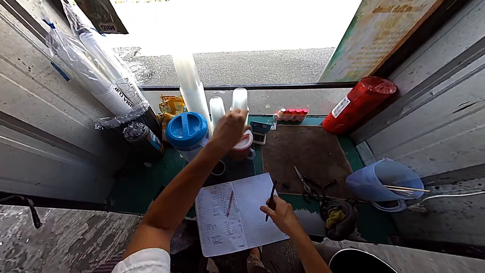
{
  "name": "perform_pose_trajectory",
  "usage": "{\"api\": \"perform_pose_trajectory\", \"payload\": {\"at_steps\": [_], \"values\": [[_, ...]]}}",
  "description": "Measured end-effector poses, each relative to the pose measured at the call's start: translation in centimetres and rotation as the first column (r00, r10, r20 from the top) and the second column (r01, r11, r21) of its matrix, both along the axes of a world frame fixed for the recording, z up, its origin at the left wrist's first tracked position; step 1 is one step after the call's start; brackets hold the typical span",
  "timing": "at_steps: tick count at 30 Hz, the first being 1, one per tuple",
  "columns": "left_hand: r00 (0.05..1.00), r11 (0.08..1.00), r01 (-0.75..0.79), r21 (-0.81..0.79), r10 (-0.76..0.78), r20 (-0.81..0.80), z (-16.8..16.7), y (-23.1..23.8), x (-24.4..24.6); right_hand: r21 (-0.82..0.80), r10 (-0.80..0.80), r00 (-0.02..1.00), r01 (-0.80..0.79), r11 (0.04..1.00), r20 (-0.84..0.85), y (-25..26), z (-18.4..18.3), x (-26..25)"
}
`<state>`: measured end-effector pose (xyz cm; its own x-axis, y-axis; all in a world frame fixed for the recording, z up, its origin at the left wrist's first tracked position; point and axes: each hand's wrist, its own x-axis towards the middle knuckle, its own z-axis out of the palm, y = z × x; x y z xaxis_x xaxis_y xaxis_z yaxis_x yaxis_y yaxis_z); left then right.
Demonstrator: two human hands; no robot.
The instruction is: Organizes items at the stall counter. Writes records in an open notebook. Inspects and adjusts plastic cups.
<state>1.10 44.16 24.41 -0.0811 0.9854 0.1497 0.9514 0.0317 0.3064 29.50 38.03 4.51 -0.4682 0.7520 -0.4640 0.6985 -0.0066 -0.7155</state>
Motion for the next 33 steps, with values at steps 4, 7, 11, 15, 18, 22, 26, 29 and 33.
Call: {"api": "perform_pose_trajectory", "payload": {"at_steps": [4, 7, 11, 15, 18, 22, 26, 29, 33], "values": [[0.949, 0.944, -0.270, -0.188, 0.227, -0.219, -1.3, 9.7, -8.8, 0.053, 0.041, 0.954, -0.059, 0.997, 0.299, -0.6, -2.5, 0.0], [0.948, 0.877, -0.277, -0.393, 0.185, -0.258, -4.4, 11.0, -11.3, 0.141, -0.072, 0.973, 0.042, 0.989, 0.218, -1.6, -3.8, 1.1], [0.946, 0.874, -0.270, -0.405, 0.161, -0.282, -5.5, 9.4, -11.4, 0.224, -0.134, 0.982, 0.101, 0.969, 0.136, -2.9, -4.4, 3.3], [0.965, 0.900, -0.237, -0.366, 0.177, -0.191, -2.7, 6.6, -11.8, 0.309, -0.182, 0.982, 0.155, 0.938, 0.060, -2.4, -3.8, 5.3], [0.970, 0.933, -0.234, -0.275, 0.206, -0.125, -0.1, 4.0, -12.2, 0.357, -0.227, 0.974, 0.215, 0.909, -0.010, -1.3, -2.4, 4.9], [0.969, 0.954, -0.224, -0.200, 0.197, -0.148, 2.8, 2.1, -13.2, 0.365, -0.214, 0.966, 0.254, 0.896, -0.146, 0.8, 1.0, 0.5], [0.958, 0.953, -0.270, -0.137, 0.252, -0.136, 7.1, -2.6, -11.1, 0.279, -0.163, 0.912, 0.280, 0.919, -0.378, 3.3, 6.5, -5.4], [0.930, 0.929, -0.368, 0.038, 0.366, 0.039, 11.0, -9.8, -7.3, 0.233, -0.134, 0.827, 0.304, 0.924, -0.546, 4.5, 10.9, -8.5], [0.932, 0.911, -0.300, 0.284, 0.216, 0.292, 7.4, -17.5, -9.3, 0.255, -0.055, 0.739, 0.301, 0.919, -0.672, 3.5, 16.2, -8.7]]}}
